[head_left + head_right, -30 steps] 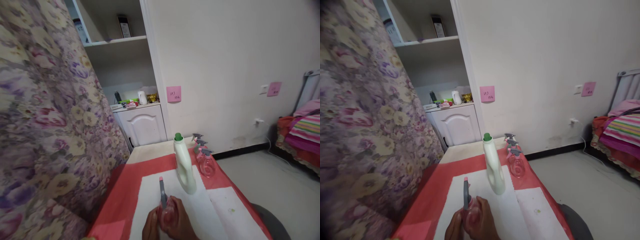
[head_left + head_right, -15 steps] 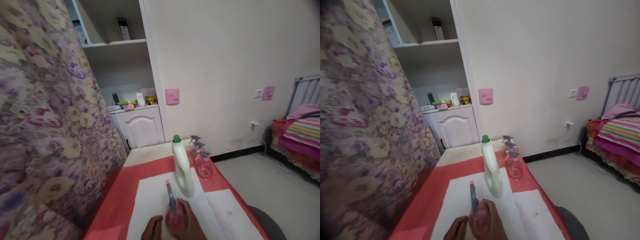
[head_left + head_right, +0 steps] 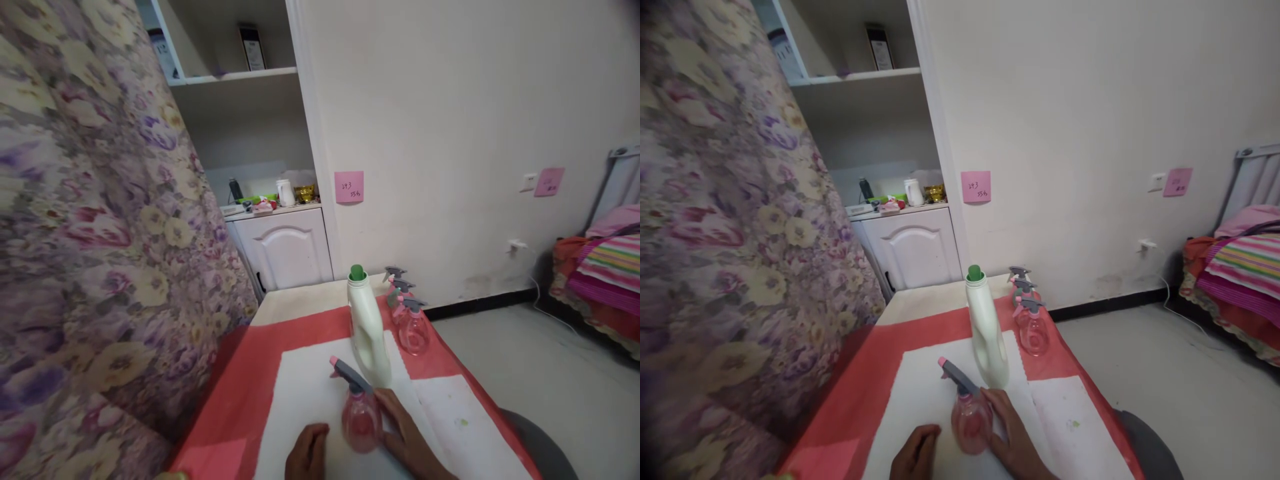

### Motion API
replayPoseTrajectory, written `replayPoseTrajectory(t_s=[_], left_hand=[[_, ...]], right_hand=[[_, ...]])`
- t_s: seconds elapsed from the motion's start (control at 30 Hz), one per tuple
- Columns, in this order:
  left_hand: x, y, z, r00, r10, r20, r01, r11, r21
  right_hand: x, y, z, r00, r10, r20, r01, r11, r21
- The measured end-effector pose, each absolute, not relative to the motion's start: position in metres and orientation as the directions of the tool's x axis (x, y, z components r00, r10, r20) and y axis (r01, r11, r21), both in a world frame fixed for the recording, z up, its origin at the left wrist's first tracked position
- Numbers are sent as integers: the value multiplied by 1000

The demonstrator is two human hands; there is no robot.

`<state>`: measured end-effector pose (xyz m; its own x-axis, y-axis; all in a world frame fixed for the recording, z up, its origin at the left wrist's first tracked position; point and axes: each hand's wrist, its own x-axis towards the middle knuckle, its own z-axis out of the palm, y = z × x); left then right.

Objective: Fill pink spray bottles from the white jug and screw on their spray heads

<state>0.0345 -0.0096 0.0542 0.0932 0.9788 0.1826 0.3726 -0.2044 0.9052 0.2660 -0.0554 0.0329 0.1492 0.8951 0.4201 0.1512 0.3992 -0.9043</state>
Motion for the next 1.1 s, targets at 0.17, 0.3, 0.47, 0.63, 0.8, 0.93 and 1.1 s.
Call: replayPoseTrajectory(t_s=[0.17,0.3,0.47,0.63,0.8,0.93,1.1], left_hand=[[35,-11,55,105,979,173,373,-200,906],[35,-12,53,104,980,168,391,-196,899],[31,-9,47,134,975,180,434,-221,874],[26,-3,35,208,952,224,515,-301,803],[21,4,17,437,810,392,627,-587,513],[19,9,13,535,741,405,617,-671,411],[14,17,11,576,680,453,565,-732,381]], right_hand=[[266,-51,19,263,900,348,116,328,-937],[264,-54,26,250,907,338,115,319,-941],[262,-57,29,240,914,327,228,274,-934],[262,-55,22,224,898,377,279,312,-908],[262,-54,18,225,887,403,277,339,-899],[262,-52,18,240,873,425,279,357,-891],[262,-52,23,293,855,427,255,361,-897]])
